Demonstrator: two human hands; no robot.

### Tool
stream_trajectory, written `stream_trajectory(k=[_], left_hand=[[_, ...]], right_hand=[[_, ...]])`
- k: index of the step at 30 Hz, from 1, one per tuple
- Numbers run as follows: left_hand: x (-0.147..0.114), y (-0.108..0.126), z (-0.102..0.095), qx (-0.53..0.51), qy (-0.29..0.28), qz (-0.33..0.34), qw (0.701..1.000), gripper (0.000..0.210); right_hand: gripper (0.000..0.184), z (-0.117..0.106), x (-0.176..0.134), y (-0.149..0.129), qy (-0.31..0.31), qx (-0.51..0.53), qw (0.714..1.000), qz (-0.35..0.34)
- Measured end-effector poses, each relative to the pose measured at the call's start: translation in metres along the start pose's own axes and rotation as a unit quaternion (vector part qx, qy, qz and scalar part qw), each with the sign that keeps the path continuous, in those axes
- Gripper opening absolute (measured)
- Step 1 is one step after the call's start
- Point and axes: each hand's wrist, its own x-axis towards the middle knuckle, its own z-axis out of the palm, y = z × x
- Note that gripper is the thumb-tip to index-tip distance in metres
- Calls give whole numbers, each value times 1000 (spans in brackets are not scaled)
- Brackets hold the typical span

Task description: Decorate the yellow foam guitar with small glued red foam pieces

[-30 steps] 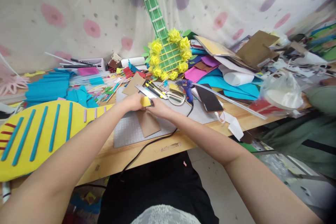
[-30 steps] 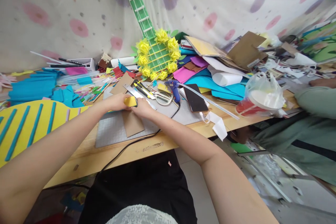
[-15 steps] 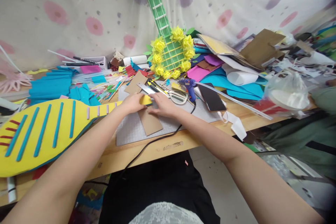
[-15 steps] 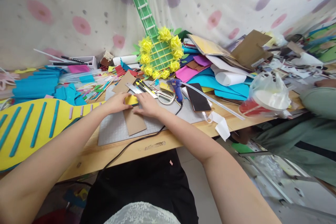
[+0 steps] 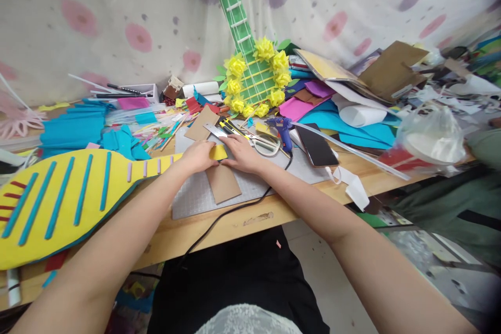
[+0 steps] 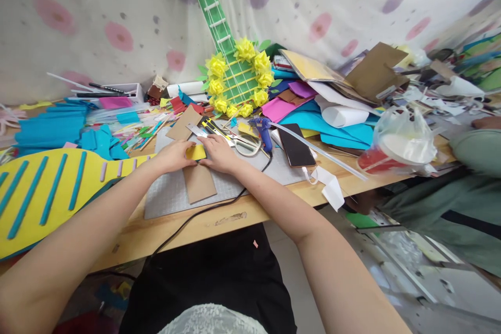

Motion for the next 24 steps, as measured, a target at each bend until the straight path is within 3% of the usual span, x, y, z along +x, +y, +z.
stream_trajectory(k=[13, 19, 24], left_hand=[[-4, -16, 11, -50, 18, -27, 998, 60], [-16, -9, 19, -39, 102, -27, 994, 62], [-28, -4, 29, 7, 137, 10, 991, 99]], right_hand=[[67, -6, 25, 3, -82, -12, 996, -14], [64, -2, 23, 9, -61, 10, 998, -5], [65, 3, 18, 14, -43, 34, 998, -10]])
